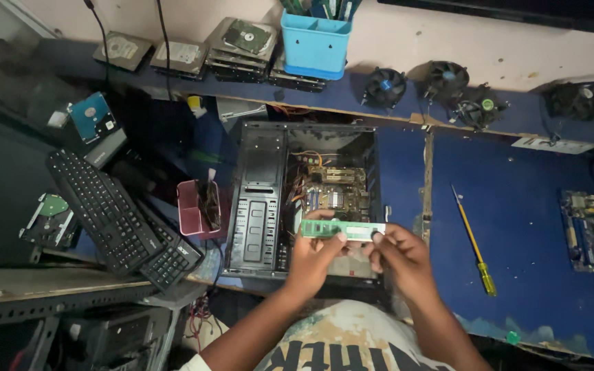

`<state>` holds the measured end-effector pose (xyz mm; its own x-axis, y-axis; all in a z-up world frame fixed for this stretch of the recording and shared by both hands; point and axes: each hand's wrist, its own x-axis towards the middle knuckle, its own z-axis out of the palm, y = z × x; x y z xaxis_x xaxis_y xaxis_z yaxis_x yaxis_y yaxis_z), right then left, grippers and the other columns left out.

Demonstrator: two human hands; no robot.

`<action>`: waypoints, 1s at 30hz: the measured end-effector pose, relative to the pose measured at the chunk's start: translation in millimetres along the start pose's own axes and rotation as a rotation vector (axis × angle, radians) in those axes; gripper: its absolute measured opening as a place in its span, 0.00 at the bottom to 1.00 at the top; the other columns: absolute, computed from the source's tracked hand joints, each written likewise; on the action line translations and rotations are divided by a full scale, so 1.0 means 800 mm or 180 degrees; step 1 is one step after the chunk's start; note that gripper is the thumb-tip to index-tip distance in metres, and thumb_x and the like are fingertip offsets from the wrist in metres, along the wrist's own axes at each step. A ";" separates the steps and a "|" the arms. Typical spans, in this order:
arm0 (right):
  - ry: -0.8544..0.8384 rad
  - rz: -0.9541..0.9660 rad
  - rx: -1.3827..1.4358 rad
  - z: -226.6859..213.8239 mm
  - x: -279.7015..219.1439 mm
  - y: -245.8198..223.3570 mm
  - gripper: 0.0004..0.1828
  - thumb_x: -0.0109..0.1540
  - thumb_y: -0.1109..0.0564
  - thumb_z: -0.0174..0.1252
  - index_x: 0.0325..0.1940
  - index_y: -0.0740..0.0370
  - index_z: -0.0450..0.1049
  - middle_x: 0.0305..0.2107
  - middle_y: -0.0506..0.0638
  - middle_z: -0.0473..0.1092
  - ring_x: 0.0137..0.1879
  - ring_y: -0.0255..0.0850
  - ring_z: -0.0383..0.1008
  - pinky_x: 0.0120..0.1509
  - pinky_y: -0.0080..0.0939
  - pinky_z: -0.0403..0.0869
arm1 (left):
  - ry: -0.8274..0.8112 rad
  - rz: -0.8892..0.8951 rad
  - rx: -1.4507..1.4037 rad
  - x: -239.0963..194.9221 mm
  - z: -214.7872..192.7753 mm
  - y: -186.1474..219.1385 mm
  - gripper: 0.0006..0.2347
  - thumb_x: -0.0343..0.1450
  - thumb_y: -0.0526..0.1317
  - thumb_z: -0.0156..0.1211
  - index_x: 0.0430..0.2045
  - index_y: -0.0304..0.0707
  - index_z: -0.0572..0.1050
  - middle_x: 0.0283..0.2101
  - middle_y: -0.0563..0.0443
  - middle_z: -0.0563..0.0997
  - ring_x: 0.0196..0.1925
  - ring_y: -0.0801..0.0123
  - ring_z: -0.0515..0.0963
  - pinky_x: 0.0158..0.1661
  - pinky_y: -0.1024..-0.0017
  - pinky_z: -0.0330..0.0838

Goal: The person uses a toothbrush to scrub several green RAM modules one by one, then places them into a pink plastic container. The person also briefly handles a motherboard inside a computer case.

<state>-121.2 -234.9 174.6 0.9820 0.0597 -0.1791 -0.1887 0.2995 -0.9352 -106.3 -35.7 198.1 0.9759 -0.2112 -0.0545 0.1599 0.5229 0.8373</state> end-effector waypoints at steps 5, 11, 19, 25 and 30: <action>0.0190 -0.0591 -0.0012 -0.009 -0.028 -0.021 0.15 0.67 0.64 0.53 0.57 0.73 0.72 0.28 0.56 0.76 0.25 0.35 0.71 0.28 0.33 0.69 | -0.0430 0.0138 -0.0159 -0.027 0.007 0.026 0.20 0.77 0.35 0.43 0.65 0.32 0.55 0.47 0.39 0.81 0.45 0.63 0.83 0.47 0.65 0.80; 0.0351 -0.0740 0.0278 -0.013 -0.051 -0.032 0.19 0.67 0.67 0.51 0.62 0.77 0.68 0.29 0.59 0.75 0.30 0.38 0.75 0.31 0.33 0.71 | -0.1029 0.0361 0.0342 -0.044 0.005 0.041 0.20 0.79 0.31 0.42 0.68 0.27 0.54 0.50 0.37 0.78 0.51 0.64 0.79 0.56 0.65 0.75; 0.0141 -0.0974 0.0589 -0.017 -0.058 -0.030 0.18 0.68 0.67 0.52 0.62 0.81 0.68 0.31 0.61 0.75 0.33 0.41 0.78 0.32 0.34 0.73 | -0.1056 0.0349 0.0484 -0.054 0.013 0.048 0.25 0.79 0.28 0.49 0.72 0.26 0.50 0.51 0.41 0.75 0.52 0.69 0.78 0.57 0.69 0.75; 0.0102 -0.0914 0.0597 -0.016 -0.056 -0.027 0.18 0.68 0.66 0.53 0.61 0.80 0.68 0.30 0.61 0.76 0.31 0.41 0.77 0.30 0.34 0.73 | -0.1003 0.0513 0.0566 -0.057 0.013 0.055 0.28 0.79 0.28 0.49 0.75 0.25 0.46 0.53 0.42 0.73 0.52 0.70 0.79 0.56 0.71 0.75; 0.0081 -0.0821 0.0670 -0.012 -0.058 -0.026 0.18 0.68 0.66 0.52 0.61 0.79 0.68 0.30 0.61 0.76 0.31 0.40 0.77 0.30 0.34 0.73 | -0.0951 0.0452 0.0538 -0.058 0.012 0.057 0.28 0.79 0.29 0.49 0.74 0.25 0.46 0.53 0.43 0.73 0.51 0.70 0.79 0.55 0.71 0.75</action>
<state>-162.6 -253.2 199.0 0.9967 -0.0667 0.0455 0.0725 0.4920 -0.8676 -146.0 -10.0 244.1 0.8963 -0.3911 0.2090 -0.0251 0.4258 0.9045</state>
